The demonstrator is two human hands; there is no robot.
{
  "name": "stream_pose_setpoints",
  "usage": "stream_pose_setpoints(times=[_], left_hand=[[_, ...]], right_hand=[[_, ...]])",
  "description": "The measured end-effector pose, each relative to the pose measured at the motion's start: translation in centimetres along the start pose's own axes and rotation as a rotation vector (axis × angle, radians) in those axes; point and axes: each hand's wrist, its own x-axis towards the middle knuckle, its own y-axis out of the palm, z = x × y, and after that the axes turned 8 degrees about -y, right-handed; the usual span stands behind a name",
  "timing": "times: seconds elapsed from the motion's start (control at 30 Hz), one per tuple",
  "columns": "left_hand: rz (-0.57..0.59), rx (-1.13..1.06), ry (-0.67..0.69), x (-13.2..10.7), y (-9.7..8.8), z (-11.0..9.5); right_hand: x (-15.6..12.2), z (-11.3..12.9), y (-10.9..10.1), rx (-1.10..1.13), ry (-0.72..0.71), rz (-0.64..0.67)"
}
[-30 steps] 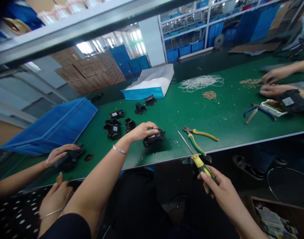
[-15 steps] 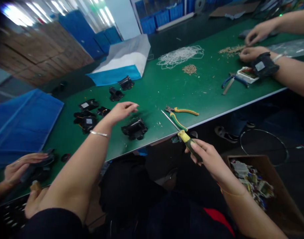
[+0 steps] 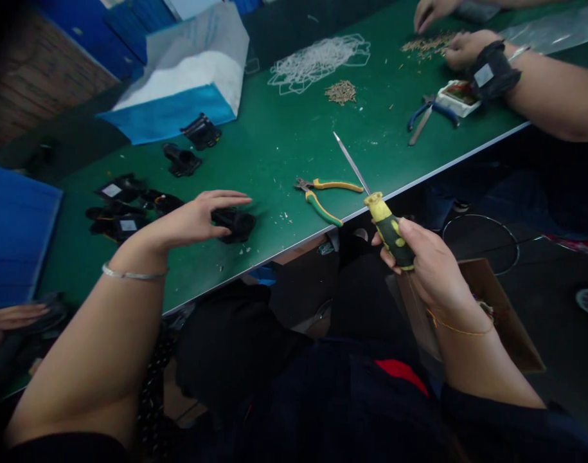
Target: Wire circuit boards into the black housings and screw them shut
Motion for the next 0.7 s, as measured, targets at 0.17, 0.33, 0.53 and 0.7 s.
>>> stream_pose_setpoints(times=[0.17, 0.33, 0.53, 0.7], left_hand=[[-0.149, -0.076, -0.012, -0.2, 0.1, -0.3], [-0.428, -0.076, -0.174, 2.3, 3.6, 0.7], [-0.513, -0.099, -0.313, 3.3, 4.9, 1.3], [-0.738, -0.179, -0.351, 3.2, 5.8, 1.6]], right_hand=[[-0.7, -1.1, 1.7, 0.064, 0.123, 0.126], [-1.6, -3.1, 5.6, 0.12, 0.307, 0.408], [-1.9, -4.4, 8.1, 0.139, 0.351, 0.433], [-1.9, -5.2, 9.1, 0.129, 0.333, 0.458]])
